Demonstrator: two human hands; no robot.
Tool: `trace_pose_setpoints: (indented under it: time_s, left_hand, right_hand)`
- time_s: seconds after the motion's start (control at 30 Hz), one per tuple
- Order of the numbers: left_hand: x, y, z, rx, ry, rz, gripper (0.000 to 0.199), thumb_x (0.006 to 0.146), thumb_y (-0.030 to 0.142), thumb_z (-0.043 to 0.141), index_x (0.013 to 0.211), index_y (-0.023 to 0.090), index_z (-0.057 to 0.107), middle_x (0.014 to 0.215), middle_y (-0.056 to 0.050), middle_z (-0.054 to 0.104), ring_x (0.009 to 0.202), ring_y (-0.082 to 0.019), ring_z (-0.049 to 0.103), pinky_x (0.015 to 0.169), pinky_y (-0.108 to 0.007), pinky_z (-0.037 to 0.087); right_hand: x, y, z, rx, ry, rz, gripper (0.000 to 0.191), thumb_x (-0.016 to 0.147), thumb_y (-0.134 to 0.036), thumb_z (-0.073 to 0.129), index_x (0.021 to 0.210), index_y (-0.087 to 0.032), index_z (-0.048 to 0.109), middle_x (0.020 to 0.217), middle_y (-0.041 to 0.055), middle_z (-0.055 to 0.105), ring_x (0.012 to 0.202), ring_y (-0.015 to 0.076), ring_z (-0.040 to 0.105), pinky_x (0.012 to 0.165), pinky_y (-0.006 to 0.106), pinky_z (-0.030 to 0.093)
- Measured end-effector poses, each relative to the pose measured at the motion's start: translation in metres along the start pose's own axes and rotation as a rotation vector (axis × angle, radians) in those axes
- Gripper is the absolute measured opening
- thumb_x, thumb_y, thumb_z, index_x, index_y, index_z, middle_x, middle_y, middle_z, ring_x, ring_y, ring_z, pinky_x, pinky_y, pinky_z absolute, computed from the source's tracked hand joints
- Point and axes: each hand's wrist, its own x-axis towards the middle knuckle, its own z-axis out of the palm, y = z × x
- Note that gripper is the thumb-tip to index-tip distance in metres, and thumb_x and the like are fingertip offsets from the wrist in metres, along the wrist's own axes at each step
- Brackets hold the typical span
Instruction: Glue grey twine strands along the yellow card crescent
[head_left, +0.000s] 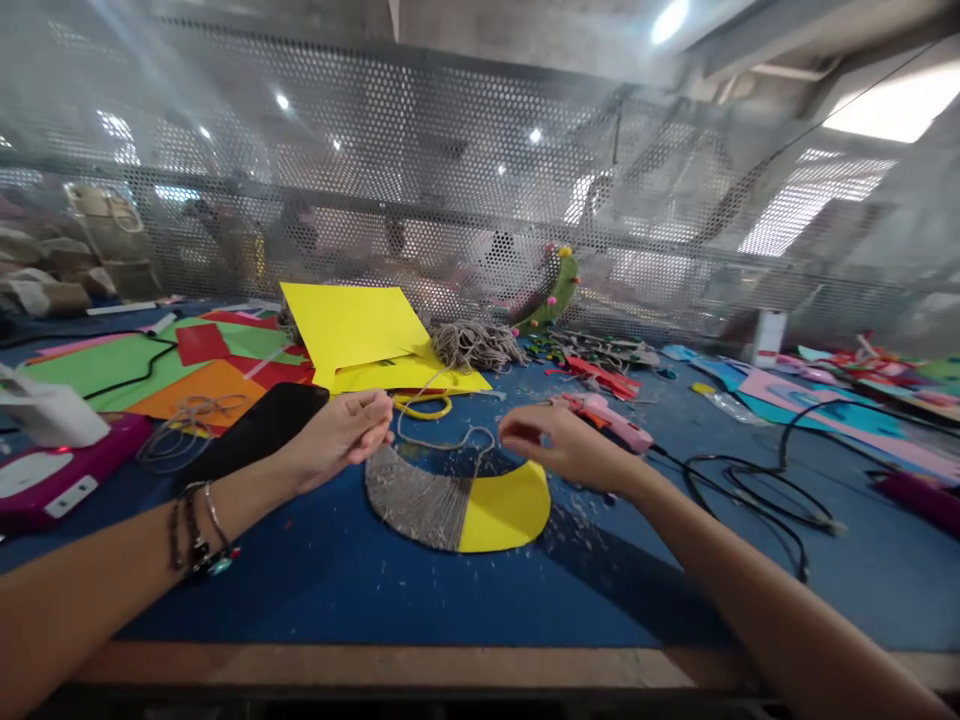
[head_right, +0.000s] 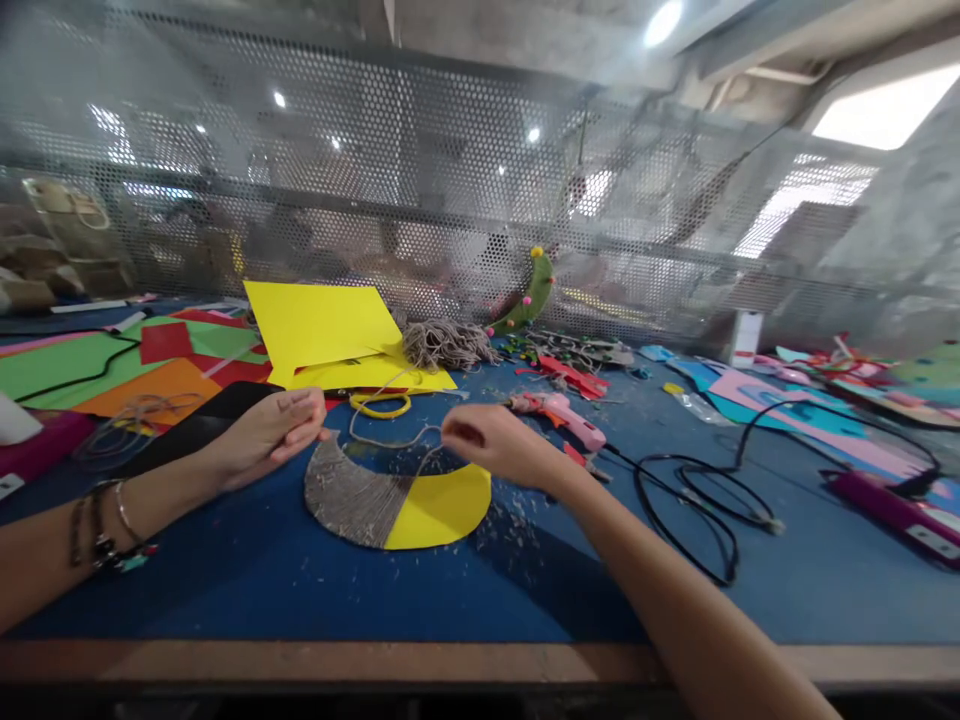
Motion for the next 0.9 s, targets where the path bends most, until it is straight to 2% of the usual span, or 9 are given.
trace_pose_setpoints:
  time_s: [0.07,0.13,0.2,0.27,0.37,0.47,0.6,0.77,0.9]
  left_hand:
    - [0.004,0.0,-0.002,-0.027,0.09,0.026,0.035,0.083,0.032,0.052,0.055,0.016,0.04,0.041,0.011,0.034,0.032,0.0,0.027,0.065,-0.017,0.044]
    - [0.007,0.0,-0.005,-0.055,0.172,0.039,0.035,0.088,0.03,0.045,0.056,0.017,0.039,0.041,0.01,0.032,0.033,-0.002,0.026,0.061,-0.016,0.042]
    - [0.008,0.001,-0.006,-0.087,0.243,0.046,0.036,0.091,0.027,0.04,0.057,0.017,0.038,0.04,0.01,0.031,0.034,-0.003,0.025,0.058,-0.015,0.041]
    - [0.009,0.002,-0.006,-0.122,0.305,0.053,0.037,0.093,0.026,0.036,0.057,0.017,0.036,0.04,0.009,0.03,0.034,-0.003,0.025,0.058,-0.015,0.041]
    - [0.009,0.004,-0.005,-0.171,0.392,0.067,0.037,0.093,0.026,0.035,0.057,0.017,0.033,0.044,0.009,0.031,0.036,-0.003,0.026,0.057,-0.016,0.041]
    - [0.011,0.005,-0.005,-0.206,0.463,0.077,0.034,0.091,0.021,0.036,0.058,0.016,0.031,0.05,0.009,0.031,0.038,-0.002,0.026,0.055,-0.017,0.04]
    - [0.013,0.005,-0.005,-0.199,0.513,0.092,0.029,0.089,0.015,0.038,0.06,0.016,0.032,0.053,0.009,0.031,0.041,-0.002,0.027,0.058,-0.018,0.04]
    - [0.01,0.006,-0.004,-0.067,0.485,0.079,0.029,0.082,0.018,0.051,0.056,0.015,0.039,0.047,0.008,0.033,0.044,-0.004,0.029,0.057,-0.017,0.039]
    - [0.005,0.007,-0.002,0.04,0.405,0.049,0.036,0.082,0.027,0.054,0.052,0.016,0.038,0.041,0.008,0.032,0.041,-0.004,0.029,0.051,-0.017,0.034]
  right_hand:
    - [-0.005,-0.009,-0.005,-0.052,-0.217,-0.062,0.02,0.078,-0.036,0.051,0.082,-0.017,0.058,0.078,0.0031,0.059,0.069,0.0128,0.052,0.063,0.026,0.041]
    - [-0.009,-0.019,-0.006,-0.08,-0.369,-0.123,0.036,0.073,-0.041,0.057,0.099,-0.016,0.055,0.097,0.007,0.058,0.088,0.0167,0.052,0.077,0.03,0.042]
    - [-0.013,-0.026,-0.002,-0.087,-0.425,-0.161,0.058,0.065,-0.048,0.062,0.111,-0.015,0.048,0.112,0.0097,0.051,0.105,0.0209,0.046,0.092,0.036,0.035]
    - [-0.016,-0.031,0.002,-0.11,-0.436,-0.15,0.067,0.061,-0.052,0.064,0.114,-0.015,0.046,0.116,0.0107,0.049,0.11,0.0233,0.043,0.098,0.04,0.028]
    - [-0.016,-0.033,0.005,-0.143,-0.403,-0.113,0.057,0.065,-0.05,0.062,0.109,-0.015,0.05,0.111,0.0104,0.052,0.104,0.0229,0.047,0.093,0.04,0.034]
    - [-0.015,-0.032,0.006,-0.18,-0.336,-0.179,0.041,0.071,-0.036,0.057,0.106,-0.017,0.054,0.102,0.0093,0.058,0.095,0.0206,0.052,0.083,0.035,0.039]
    - [-0.013,-0.03,0.01,-0.258,-0.25,-0.212,0.028,0.074,-0.023,0.047,0.099,-0.019,0.058,0.086,0.0061,0.062,0.079,0.0165,0.055,0.07,0.028,0.04]
    - [-0.011,-0.025,0.014,-0.338,-0.17,-0.238,0.027,0.085,-0.019,0.033,0.088,-0.02,0.059,0.075,0.0044,0.063,0.067,0.0126,0.055,0.061,0.024,0.037]
    - [-0.013,-0.016,0.008,-0.239,0.074,-0.046,0.034,0.089,-0.029,0.026,0.075,-0.018,0.055,0.067,0.0038,0.06,0.057,0.0122,0.051,0.055,0.024,0.037]
